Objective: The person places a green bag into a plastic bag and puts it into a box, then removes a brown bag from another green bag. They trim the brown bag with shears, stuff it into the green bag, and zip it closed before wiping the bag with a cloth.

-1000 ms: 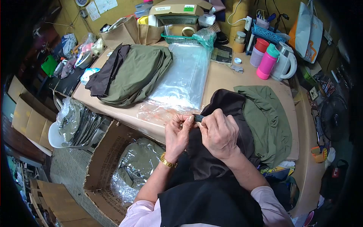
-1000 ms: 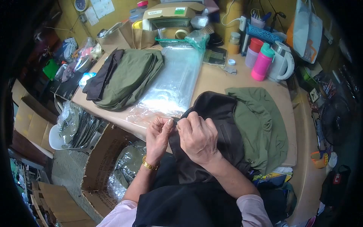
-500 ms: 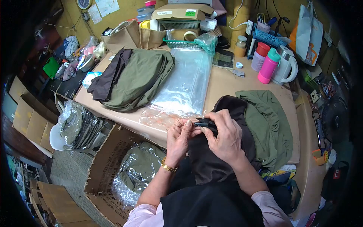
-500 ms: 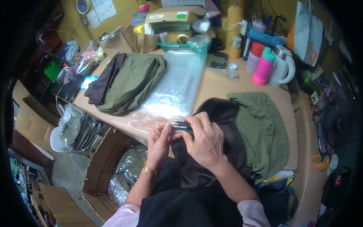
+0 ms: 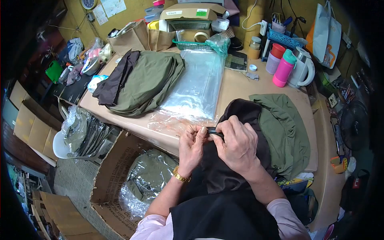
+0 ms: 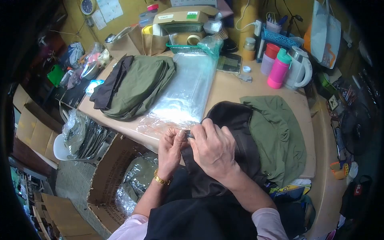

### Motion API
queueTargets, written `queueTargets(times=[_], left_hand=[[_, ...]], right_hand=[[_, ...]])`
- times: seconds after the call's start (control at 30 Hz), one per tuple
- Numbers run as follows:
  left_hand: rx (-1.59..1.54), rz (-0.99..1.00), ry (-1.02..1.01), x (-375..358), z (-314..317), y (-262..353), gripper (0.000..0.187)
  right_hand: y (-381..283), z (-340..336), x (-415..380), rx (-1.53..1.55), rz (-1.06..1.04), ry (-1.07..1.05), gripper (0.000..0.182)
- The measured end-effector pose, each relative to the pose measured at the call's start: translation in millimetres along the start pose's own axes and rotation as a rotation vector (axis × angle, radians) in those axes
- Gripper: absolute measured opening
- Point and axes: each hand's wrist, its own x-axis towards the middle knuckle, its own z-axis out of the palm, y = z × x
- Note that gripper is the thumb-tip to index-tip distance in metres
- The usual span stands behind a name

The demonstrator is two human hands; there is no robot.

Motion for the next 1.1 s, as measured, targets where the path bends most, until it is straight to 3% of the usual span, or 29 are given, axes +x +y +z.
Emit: queueTargets(times=[0.13,0.5,0.6,0.67,0.7,0.73,0.8,0.83,0.87,0.93,0.97,1.0,1.1], left_hand=[[-0.103,0.0,-0.047,3.2,-6.1,-4.2,0.019],[0.033,0.054,-0.051,-1.7,2.2,2.4,0.015],[-0.043,0.049,-0.076,-5.2,4.1,-3.2,0.014],[-0.087,0.004,-0.09,-5.2,-0.8,-6.0,0.014],[-0.13,-0.041,-0.105,-5.0,-4.1,-5.5,0.015],[-0.132,-0.037,-0.105,-4.4,-5.6,0.5,0.015],[-0.021,0.02,0.108,-1.8,-11.9,19.7,0.024],[0.013,0.087,0.168,6.3,-35.6,15.4,0.027],[0.048,0.148,0.23,13.5,-63.0,8.8,0.031],[0.013,0.2,0.187,22.2,-82.8,18.5,0.027],[0.201,0.068,0.202,21.7,-82.2,18.7,0.023],[0.482,0.125,0.132,20.8,-68.0,27.6,0.031],[0.618,0.27,0.044,20.3,-29.1,20.3,0.041]], right_hand=[[-1.6,-3.4,0.0,0.002,0.01,-0.016,0.036],[8.5,12.0,-6.8,0.05,-0.04,0.108,0.03],[13.2,12.1,-7.9,0.06,0.033,0.075,0.03],[12.2,6.6,5.8,0.42,0.326,0.099,0.035],[24.0,6.6,5.2,0.368,0.324,-0.039,0.039],[46.0,22.4,0.1,0.432,0.287,-0.122,0.032],[76.0,42.8,-8.3,0.581,0.361,-0.224,0.025],[74.5,39.0,-6.5,0.677,0.492,-0.278,0.019],[73.3,38.0,-6.9,0.674,0.486,-0.277,0.019],[69.8,38.0,-8.1,0.881,0.546,-0.216,0.017],[67.4,38.3,-7.8,0.903,0.543,-0.216,0.018],[65.1,38.5,-6.8,0.907,0.539,-0.219,0.018],[58.1,40.0,-5.3,0.921,0.551,-0.216,0.019]])
